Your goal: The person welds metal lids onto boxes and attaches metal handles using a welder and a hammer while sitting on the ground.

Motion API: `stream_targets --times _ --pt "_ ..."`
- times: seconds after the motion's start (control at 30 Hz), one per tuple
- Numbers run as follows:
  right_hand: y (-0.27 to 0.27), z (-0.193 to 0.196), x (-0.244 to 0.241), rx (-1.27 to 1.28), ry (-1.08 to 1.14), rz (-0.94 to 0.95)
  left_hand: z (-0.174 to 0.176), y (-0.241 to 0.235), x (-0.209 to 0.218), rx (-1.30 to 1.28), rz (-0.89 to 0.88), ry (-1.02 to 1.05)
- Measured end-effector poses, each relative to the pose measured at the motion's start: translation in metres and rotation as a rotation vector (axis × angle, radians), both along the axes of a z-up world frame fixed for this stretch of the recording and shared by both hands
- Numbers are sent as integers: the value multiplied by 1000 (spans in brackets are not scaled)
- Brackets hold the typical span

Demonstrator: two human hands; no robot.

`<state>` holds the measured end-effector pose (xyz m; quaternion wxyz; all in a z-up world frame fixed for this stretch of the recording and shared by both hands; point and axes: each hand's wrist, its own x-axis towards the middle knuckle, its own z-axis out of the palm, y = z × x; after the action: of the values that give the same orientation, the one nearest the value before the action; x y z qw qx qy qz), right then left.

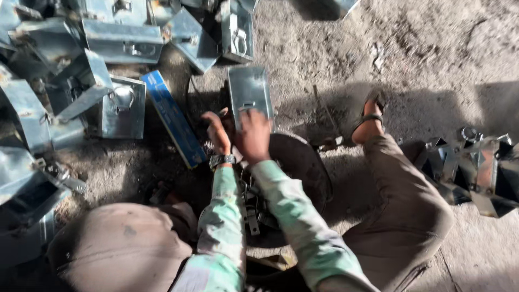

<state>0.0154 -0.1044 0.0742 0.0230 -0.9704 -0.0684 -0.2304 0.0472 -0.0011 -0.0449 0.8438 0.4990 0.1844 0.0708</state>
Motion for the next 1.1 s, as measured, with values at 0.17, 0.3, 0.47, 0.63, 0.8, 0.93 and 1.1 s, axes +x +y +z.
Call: stream_targets --times 0.17,0.3,0.47,0.63,0.8,0.93,1.1 --pt "-99 -1 -58 547 16 -267 11 -12 1 995 109 -464" --pt "-137 -48 -95 489 457 -34 49 -11 -11 1165 51 -257" --pt "-59 -121 -140 233 959 258 83 3 -5 1007 129 -124" --pt "-17 -128 -164 415 579 220 107 25 9 967 315 -217" --pt "-31 -134 -149 456 858 251 135 29 1 831 343 -397" --pt "-34 -79 -119 455 699 196 160 28 -1 795 28 -195" --pt "-50 65 -89 694 312 -16 190 -2 -21 645 -840 7"
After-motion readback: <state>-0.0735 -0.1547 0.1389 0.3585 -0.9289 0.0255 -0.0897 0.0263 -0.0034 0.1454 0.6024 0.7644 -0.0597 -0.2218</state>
